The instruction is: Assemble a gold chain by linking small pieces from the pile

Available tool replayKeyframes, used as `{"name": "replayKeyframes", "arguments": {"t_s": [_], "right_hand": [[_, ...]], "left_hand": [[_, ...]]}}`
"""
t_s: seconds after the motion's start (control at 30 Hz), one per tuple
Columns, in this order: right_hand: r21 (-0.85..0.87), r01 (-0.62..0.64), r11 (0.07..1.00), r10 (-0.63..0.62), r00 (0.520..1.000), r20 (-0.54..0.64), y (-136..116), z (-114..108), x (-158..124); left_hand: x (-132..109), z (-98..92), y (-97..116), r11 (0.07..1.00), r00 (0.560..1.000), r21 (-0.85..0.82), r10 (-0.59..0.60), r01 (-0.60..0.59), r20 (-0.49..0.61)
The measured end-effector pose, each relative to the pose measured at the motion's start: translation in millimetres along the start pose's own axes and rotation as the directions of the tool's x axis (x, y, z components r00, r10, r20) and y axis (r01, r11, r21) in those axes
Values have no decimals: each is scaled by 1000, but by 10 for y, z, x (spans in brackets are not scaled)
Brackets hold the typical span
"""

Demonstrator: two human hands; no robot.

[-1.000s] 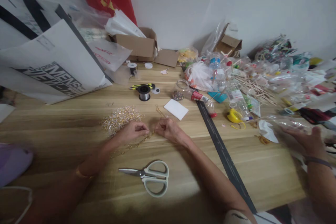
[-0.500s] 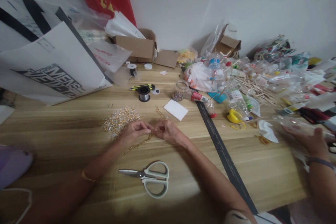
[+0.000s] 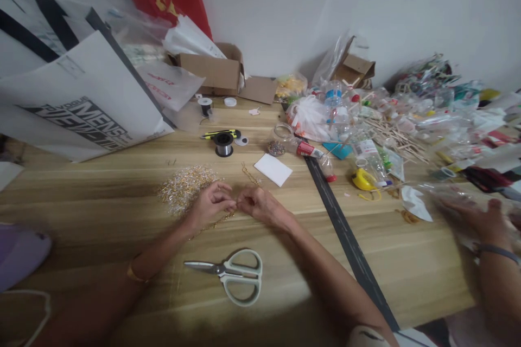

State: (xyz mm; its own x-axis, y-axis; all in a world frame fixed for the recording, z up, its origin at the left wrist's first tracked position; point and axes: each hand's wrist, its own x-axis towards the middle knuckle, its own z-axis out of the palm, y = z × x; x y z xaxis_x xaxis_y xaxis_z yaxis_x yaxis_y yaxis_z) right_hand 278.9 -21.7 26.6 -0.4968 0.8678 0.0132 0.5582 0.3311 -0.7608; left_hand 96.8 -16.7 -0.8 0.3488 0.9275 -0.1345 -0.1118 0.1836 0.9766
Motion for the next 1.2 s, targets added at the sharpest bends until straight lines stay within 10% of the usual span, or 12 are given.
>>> {"name": "replayKeyframes", "arguments": {"t_s": [1.2], "right_hand": [[12,102,995,-100,992,-82,44,35,10]], "left_hand": [[64,-66,-48,1000,998,15,3,-2,-70]]}}
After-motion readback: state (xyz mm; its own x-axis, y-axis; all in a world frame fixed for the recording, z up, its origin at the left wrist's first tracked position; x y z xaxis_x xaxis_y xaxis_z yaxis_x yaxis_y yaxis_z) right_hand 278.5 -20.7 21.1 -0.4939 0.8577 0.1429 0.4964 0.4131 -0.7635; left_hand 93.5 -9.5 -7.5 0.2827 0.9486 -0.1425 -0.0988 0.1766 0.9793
